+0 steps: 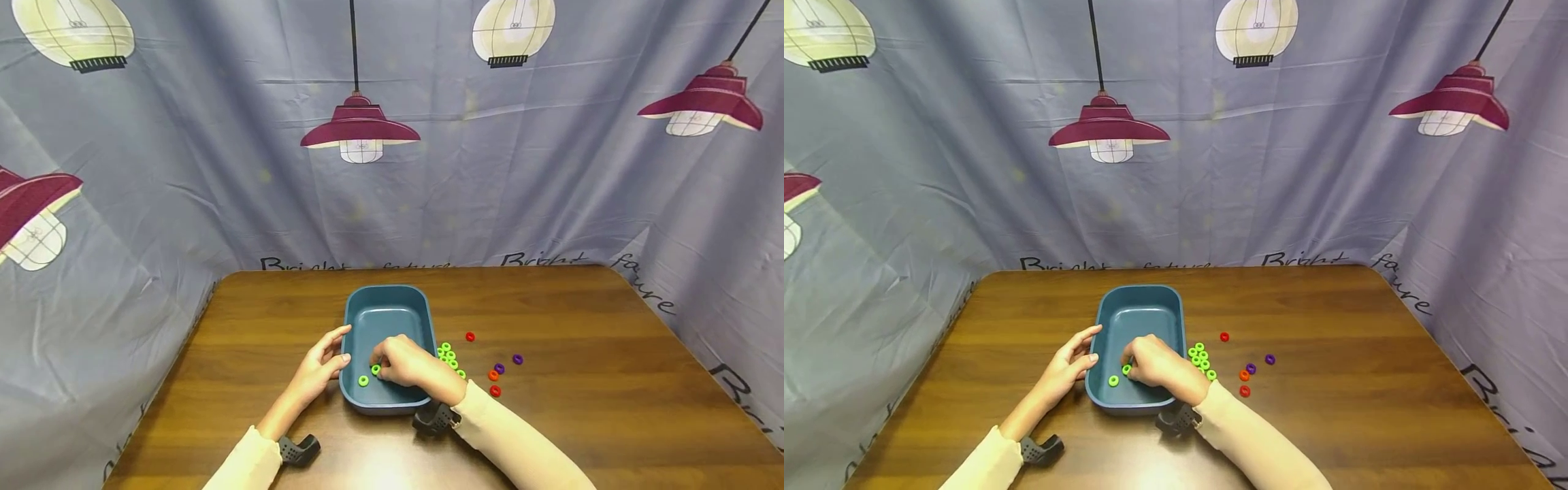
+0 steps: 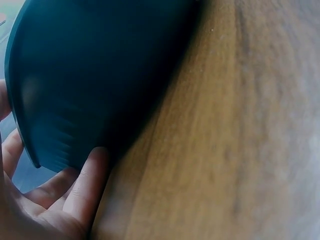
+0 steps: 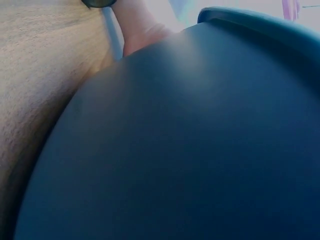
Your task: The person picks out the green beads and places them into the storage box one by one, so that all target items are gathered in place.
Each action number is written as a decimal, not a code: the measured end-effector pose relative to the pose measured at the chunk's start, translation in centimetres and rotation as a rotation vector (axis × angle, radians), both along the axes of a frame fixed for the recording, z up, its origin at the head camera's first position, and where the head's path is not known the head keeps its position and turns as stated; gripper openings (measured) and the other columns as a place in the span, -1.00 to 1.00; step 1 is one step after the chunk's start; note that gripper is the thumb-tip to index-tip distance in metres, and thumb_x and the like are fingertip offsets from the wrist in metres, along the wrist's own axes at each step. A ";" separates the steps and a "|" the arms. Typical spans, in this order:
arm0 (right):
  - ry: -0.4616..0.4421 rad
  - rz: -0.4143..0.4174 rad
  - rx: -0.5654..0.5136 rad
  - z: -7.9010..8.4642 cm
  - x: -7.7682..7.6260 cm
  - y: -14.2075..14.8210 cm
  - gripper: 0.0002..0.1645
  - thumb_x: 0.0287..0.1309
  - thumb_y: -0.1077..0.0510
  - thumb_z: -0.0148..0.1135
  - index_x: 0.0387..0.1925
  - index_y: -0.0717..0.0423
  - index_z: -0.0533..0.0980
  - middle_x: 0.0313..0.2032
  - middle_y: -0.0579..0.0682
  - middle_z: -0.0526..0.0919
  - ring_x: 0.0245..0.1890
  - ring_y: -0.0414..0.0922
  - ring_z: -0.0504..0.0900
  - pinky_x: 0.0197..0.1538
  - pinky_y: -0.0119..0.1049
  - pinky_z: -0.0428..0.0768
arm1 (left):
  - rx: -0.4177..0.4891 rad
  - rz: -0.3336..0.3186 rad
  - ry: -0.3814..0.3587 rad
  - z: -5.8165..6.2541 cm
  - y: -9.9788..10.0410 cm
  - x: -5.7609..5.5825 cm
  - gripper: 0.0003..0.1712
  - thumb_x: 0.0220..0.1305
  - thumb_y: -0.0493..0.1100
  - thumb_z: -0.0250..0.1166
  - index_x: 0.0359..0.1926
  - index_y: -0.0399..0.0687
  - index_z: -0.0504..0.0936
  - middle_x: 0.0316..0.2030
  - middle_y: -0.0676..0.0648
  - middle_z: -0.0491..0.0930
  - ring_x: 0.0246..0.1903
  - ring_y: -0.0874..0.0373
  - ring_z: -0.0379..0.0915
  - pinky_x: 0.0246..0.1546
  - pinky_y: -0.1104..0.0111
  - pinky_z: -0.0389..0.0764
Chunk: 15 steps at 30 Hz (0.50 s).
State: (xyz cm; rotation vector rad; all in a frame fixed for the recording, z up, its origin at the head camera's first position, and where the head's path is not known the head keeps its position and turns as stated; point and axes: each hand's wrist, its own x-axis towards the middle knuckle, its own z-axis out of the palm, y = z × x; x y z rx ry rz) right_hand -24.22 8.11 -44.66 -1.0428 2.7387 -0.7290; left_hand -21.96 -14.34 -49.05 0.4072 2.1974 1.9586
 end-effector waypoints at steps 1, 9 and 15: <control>-0.001 0.004 0.000 0.1 0.0 0.0 -0.84 -0.03 0.34 0.45 -0.31 0.16 0.74 -0.60 -0.11 0.65 -0.54 -0.37 0.45 -0.38 -0.49 0.44 | 0.001 0.004 0.000 0.1 0.0 0.0 -0.32 0.45 -0.26 0.15 0.52 -0.15 0.21 0.37 -0.49 0.32 0.22 -0.22 0.48 -0.12 0.38 0.69; 0.021 -0.021 -0.031 0.5 0.0 0.1 -0.84 0.01 0.30 0.46 -0.29 0.15 0.73 -0.59 -0.10 0.69 -0.55 -0.35 0.46 -0.40 -0.46 0.45 | 0.003 -0.021 0.009 0.4 0.1 -0.4 -0.32 0.47 -0.25 0.14 0.54 -0.15 0.18 0.39 -0.50 0.30 0.25 -0.28 0.45 -0.09 0.37 0.69; 0.067 -0.008 -0.099 0.5 0.4 0.0 -0.83 0.02 0.28 0.46 -0.26 0.17 0.72 -0.56 -0.10 0.70 -0.53 -0.37 0.47 -0.40 -0.49 0.45 | -0.001 -0.003 0.001 0.3 -0.1 0.0 -0.32 0.47 -0.25 0.13 0.54 -0.14 0.19 0.39 -0.49 0.30 0.26 -0.29 0.44 -0.08 0.37 0.69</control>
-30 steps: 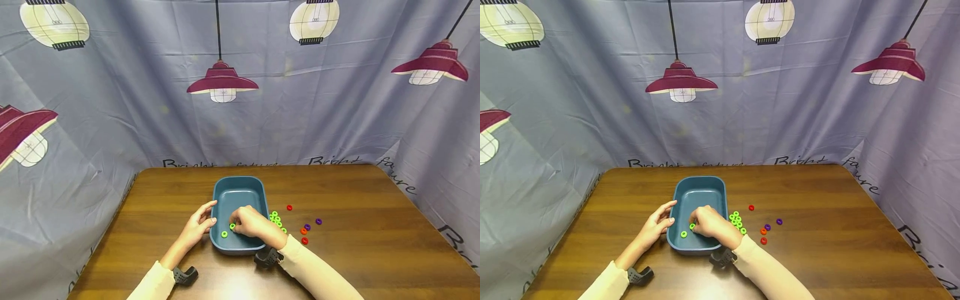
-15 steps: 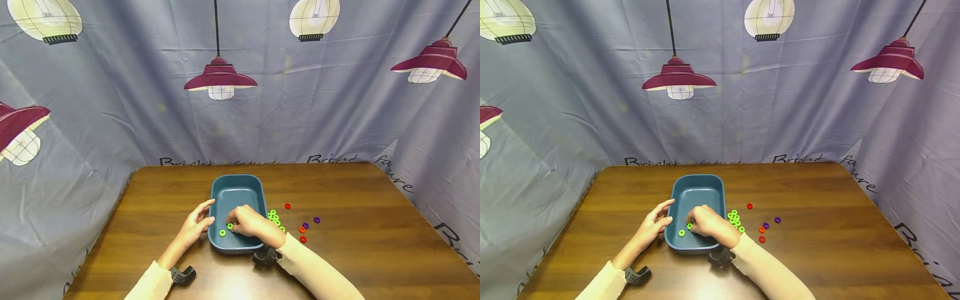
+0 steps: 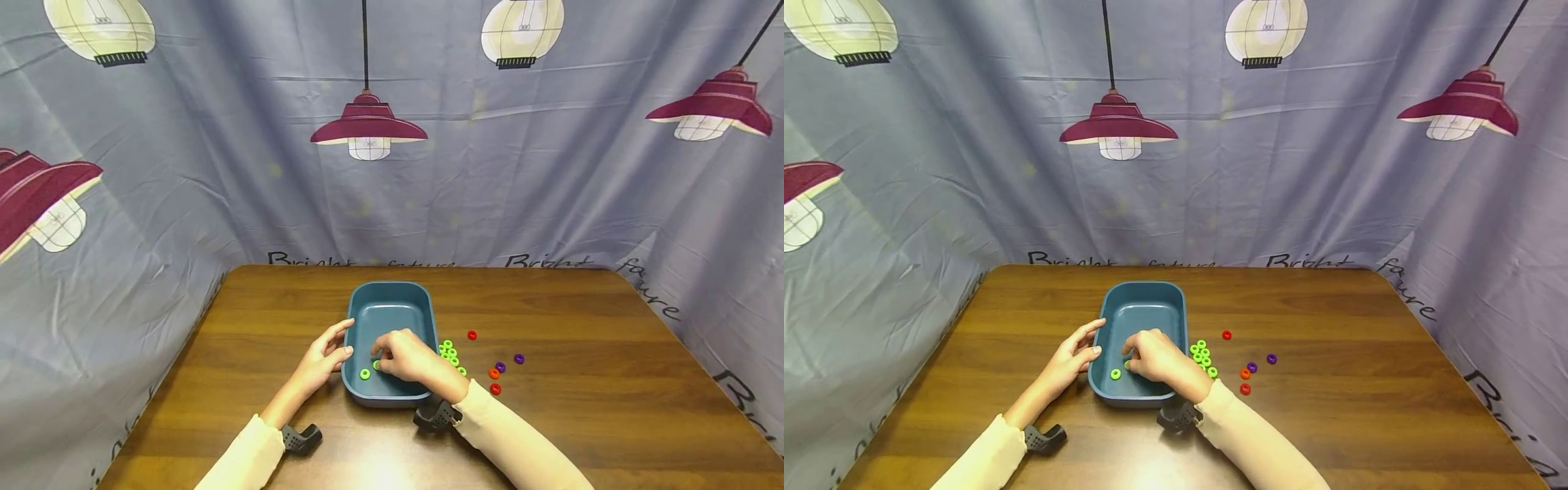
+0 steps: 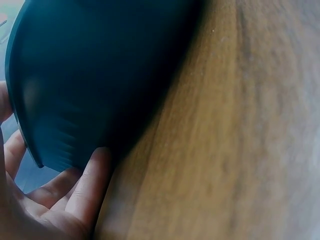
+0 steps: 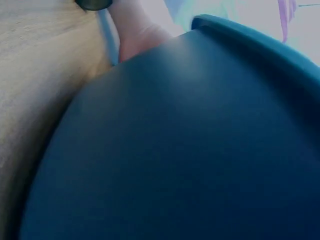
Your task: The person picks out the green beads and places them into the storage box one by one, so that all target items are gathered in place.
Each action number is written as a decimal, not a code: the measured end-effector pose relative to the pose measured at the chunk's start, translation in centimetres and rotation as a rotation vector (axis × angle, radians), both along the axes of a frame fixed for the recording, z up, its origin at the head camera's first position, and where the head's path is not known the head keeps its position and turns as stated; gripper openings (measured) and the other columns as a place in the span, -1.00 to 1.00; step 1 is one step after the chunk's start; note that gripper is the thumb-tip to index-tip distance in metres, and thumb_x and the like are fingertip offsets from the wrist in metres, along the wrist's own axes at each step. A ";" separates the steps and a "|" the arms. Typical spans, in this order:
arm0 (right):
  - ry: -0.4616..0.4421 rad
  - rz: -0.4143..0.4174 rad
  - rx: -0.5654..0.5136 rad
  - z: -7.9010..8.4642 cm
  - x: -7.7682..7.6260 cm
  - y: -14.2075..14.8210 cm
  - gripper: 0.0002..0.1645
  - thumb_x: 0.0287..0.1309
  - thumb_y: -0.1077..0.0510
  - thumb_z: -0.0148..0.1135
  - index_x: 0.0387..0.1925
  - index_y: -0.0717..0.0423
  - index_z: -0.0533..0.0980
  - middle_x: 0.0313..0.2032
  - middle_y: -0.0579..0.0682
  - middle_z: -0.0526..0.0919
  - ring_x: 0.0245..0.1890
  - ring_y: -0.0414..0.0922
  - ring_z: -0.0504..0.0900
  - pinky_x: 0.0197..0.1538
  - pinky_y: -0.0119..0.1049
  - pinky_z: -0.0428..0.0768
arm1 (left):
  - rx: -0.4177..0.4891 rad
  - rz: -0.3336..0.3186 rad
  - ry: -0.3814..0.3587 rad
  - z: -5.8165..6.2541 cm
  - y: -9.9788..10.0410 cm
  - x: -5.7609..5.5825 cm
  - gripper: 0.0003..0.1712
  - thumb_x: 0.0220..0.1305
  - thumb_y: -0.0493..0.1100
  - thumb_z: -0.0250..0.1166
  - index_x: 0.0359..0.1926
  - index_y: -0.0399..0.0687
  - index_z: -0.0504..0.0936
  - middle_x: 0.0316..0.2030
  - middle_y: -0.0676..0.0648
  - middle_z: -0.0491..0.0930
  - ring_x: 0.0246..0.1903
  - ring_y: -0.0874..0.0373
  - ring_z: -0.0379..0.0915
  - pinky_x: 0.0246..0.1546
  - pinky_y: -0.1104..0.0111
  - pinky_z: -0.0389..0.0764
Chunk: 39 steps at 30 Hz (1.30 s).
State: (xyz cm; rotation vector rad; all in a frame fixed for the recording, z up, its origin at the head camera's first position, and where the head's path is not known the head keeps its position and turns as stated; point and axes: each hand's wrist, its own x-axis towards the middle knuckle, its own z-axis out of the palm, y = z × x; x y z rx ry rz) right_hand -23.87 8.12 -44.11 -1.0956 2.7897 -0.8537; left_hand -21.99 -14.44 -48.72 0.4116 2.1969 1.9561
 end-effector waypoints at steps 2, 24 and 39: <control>0.030 -0.003 -0.052 0.2 0.0 0.2 -0.82 0.03 0.28 0.46 -0.25 0.18 0.72 -0.55 -0.09 0.71 -0.53 -0.38 0.49 -0.41 -0.51 0.46 | -0.005 0.003 -0.004 -0.1 0.0 0.0 -0.32 0.47 -0.25 0.13 0.54 -0.13 0.19 0.40 -0.49 0.30 0.26 -0.29 0.44 -0.07 0.36 0.70; 0.086 -0.315 -0.221 0.4 -1.3 13.2 -0.86 0.18 0.23 0.39 -0.22 0.19 0.73 -0.42 -0.09 0.77 -0.46 -0.35 0.58 -0.35 -0.42 0.56 | -0.008 0.019 0.003 -0.2 0.1 0.1 -0.32 0.45 -0.26 0.14 0.53 -0.13 0.21 0.39 -0.50 0.30 0.23 -0.28 0.46 -0.12 0.38 0.69; 0.082 -0.208 -0.107 -2.6 -2.1 13.9 -0.74 0.09 0.37 0.33 -0.16 0.17 0.74 -0.30 -0.02 0.79 -0.36 -0.29 0.64 -0.27 -0.39 0.61 | -0.007 0.019 -0.008 0.0 0.2 0.1 -0.32 0.45 -0.25 0.14 0.53 -0.11 0.21 0.41 -0.49 0.29 0.22 -0.25 0.47 -0.11 0.38 0.69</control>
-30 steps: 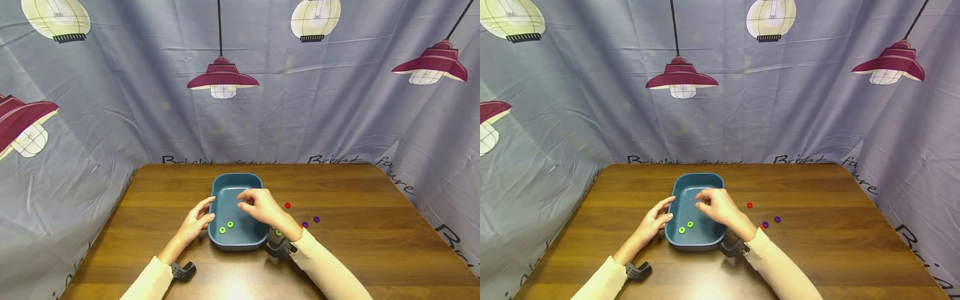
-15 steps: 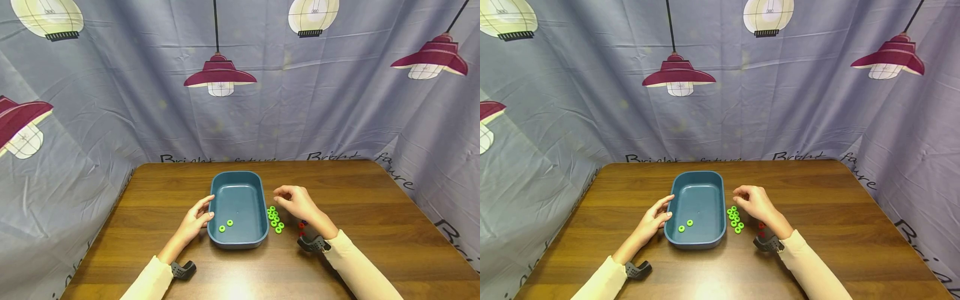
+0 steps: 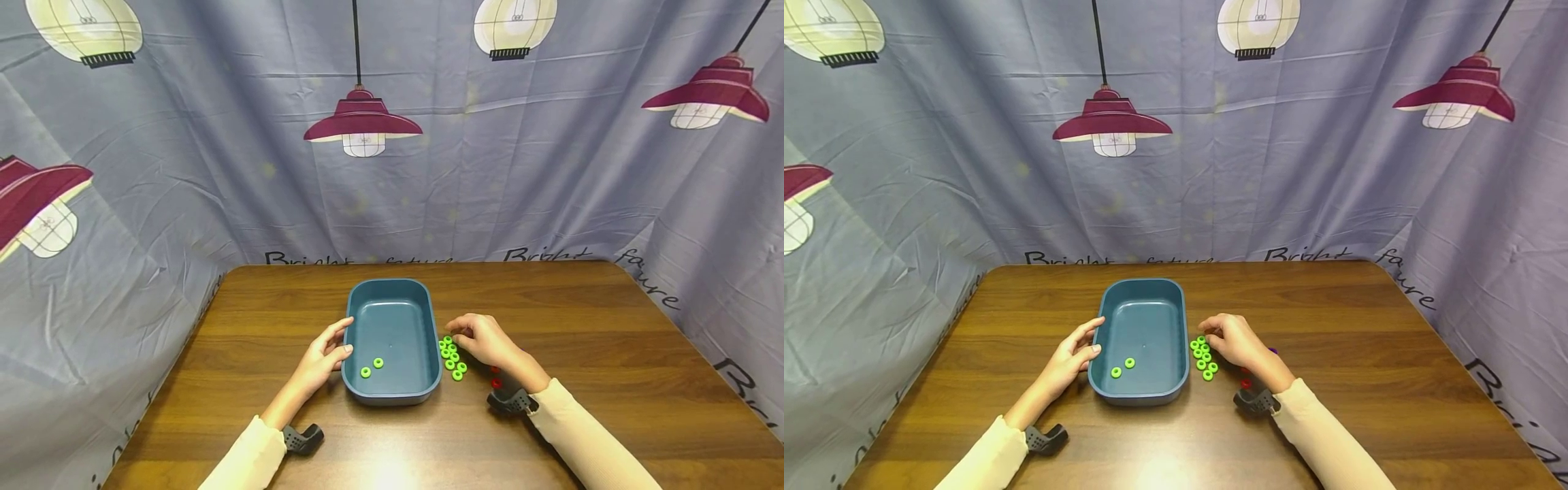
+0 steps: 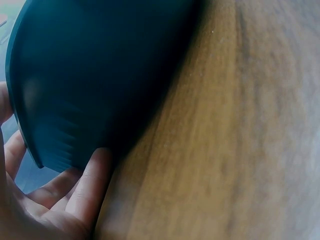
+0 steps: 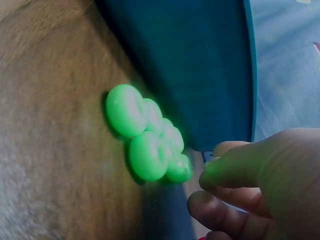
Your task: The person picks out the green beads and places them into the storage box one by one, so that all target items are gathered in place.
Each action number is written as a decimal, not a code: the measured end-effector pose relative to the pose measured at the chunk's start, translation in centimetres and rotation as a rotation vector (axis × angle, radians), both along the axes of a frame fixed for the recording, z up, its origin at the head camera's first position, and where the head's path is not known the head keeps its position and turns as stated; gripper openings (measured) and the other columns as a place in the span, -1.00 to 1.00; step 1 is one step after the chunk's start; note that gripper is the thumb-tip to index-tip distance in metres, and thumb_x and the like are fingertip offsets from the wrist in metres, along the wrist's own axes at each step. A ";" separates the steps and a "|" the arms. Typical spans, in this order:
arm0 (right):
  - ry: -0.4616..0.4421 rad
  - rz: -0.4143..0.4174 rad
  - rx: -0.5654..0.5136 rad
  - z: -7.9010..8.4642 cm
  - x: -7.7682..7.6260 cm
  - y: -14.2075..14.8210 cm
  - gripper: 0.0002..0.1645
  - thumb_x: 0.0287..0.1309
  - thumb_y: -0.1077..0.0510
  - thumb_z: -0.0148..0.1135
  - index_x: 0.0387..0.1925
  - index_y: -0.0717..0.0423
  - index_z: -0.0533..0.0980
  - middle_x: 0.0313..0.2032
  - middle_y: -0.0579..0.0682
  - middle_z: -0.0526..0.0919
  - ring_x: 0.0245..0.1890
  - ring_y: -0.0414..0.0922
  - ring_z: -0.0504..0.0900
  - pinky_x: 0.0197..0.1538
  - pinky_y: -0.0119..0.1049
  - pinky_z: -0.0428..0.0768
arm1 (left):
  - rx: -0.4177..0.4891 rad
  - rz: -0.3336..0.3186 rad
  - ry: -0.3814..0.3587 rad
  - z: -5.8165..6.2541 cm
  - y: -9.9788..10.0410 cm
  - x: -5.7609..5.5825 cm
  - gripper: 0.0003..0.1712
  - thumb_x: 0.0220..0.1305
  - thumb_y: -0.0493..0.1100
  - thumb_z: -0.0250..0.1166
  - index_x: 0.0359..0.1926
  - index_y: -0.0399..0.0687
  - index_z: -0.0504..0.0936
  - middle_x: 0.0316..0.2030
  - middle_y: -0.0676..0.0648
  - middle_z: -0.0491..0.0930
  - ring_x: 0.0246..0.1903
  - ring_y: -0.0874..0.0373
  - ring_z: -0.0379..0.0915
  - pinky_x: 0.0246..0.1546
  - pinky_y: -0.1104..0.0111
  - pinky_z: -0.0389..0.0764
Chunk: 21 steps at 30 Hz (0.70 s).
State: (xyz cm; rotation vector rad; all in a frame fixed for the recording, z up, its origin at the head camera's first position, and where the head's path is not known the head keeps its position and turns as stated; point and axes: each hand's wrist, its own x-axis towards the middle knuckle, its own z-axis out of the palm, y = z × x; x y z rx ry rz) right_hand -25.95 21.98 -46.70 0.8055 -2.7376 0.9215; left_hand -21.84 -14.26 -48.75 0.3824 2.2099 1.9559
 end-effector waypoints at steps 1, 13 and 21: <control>0.011 0.006 0.004 -0.1 0.0 0.0 -0.73 0.07 0.39 0.33 -0.16 0.17 0.74 -0.29 -0.01 0.79 -0.36 -0.29 0.63 -0.27 -0.38 0.60 | -0.001 0.001 -0.001 0.0 0.0 0.0 -0.32 0.45 -0.25 0.14 0.53 -0.11 0.21 0.41 -0.48 0.29 0.22 -0.25 0.47 -0.11 0.38 0.69; 0.074 0.089 0.071 -0.7 -0.3 -0.1 -0.63 -0.02 0.48 0.23 -0.18 0.19 0.76 -0.27 0.02 0.78 -0.35 -0.27 0.55 -0.31 -0.40 0.50 | -0.009 0.015 0.001 0.2 0.1 -0.1 -0.32 0.45 -0.26 0.15 0.53 -0.11 0.22 0.38 -0.48 0.32 0.20 -0.22 0.49 -0.11 0.38 0.69; 0.068 0.063 0.082 -0.8 -0.1 0.1 -0.69 -0.05 0.42 0.35 -0.21 0.18 0.75 -0.27 0.04 0.77 -0.30 -0.13 0.66 -0.24 -0.34 0.60 | -0.002 0.012 0.002 0.0 0.1 0.1 -0.32 0.44 -0.27 0.15 0.53 -0.12 0.22 0.37 -0.49 0.33 0.19 -0.21 0.50 -0.12 0.39 0.69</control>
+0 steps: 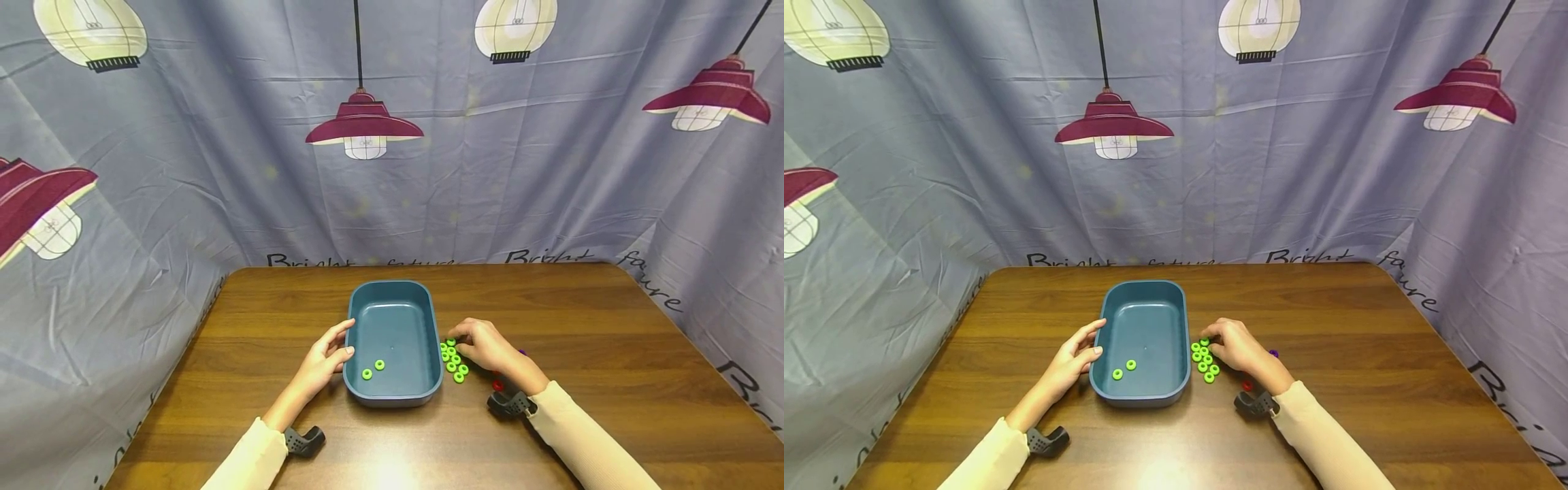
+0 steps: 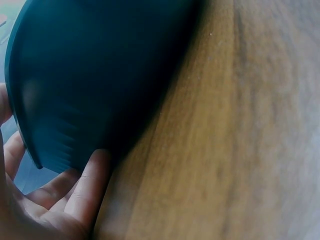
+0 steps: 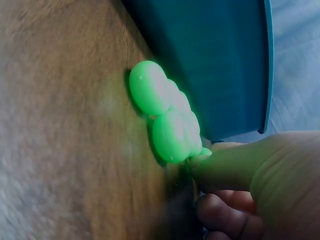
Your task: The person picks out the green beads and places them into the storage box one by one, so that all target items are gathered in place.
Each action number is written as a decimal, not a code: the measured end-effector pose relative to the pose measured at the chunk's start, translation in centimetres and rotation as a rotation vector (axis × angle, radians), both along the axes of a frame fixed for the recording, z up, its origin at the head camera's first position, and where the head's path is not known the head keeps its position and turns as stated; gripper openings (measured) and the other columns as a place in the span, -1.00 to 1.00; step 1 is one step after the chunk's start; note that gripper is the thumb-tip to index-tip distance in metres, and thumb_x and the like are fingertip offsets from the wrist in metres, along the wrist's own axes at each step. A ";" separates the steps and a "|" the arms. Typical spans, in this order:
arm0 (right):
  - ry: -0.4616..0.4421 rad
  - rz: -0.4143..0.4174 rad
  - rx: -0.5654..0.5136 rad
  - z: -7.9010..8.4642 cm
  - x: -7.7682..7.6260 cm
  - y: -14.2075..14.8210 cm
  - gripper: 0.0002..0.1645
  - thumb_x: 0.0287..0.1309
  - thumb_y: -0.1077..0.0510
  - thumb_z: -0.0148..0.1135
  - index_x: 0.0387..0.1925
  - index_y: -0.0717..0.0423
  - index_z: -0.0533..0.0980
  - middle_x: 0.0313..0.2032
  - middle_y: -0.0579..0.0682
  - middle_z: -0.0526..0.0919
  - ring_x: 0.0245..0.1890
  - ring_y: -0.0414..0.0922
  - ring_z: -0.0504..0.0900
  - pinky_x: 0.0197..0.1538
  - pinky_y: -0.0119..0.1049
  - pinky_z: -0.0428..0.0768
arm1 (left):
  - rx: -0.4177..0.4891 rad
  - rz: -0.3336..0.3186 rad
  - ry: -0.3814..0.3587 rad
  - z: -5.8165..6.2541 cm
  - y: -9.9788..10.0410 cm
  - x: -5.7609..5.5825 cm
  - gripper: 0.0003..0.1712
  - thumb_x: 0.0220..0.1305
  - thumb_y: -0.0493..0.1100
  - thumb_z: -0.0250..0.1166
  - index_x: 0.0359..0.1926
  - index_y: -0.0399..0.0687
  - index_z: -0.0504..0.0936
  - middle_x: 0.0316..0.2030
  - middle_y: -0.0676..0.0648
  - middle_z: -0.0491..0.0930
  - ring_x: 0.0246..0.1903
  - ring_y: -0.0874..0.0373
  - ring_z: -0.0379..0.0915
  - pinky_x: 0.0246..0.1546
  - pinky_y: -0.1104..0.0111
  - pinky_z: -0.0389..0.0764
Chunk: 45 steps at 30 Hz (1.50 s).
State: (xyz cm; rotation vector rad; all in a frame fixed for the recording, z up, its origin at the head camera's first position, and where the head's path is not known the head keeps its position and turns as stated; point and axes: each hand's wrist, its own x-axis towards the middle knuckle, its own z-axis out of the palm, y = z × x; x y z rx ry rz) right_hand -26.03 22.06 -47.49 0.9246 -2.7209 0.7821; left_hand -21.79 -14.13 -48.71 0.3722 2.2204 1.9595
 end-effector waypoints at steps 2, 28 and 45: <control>-0.014 -0.021 -0.003 0.0 0.1 0.0 -0.73 -0.05 0.40 0.38 -0.23 0.17 0.75 -0.29 0.04 0.77 -0.30 -0.12 0.67 -0.24 -0.33 0.61 | 0.004 -0.002 0.001 0.0 0.0 0.0 -0.31 0.44 -0.27 0.15 0.53 -0.12 0.21 0.37 -0.49 0.33 0.18 -0.21 0.51 -0.12 0.39 0.69; -0.058 -0.054 -0.018 -0.2 -0.1 0.1 -0.78 -0.02 0.34 0.42 -0.24 0.20 0.74 -0.32 0.03 0.75 -0.39 -0.20 0.63 -0.29 -0.39 0.58 | 0.008 -0.009 0.004 -0.1 -0.1 0.0 -0.32 0.46 -0.27 0.15 0.53 -0.13 0.22 0.37 -0.49 0.33 0.21 -0.22 0.50 -0.10 0.37 0.71; -0.098 -0.068 -0.082 2.4 -0.3 0.5 -0.77 0.12 0.33 0.38 -0.14 0.28 0.70 -0.24 0.10 0.81 -0.41 -0.18 0.73 -0.32 -0.40 0.63 | 0.009 -0.004 -0.008 0.0 0.0 0.0 -0.32 0.45 -0.27 0.14 0.53 -0.11 0.21 0.38 -0.49 0.31 0.19 -0.21 0.51 -0.12 0.38 0.70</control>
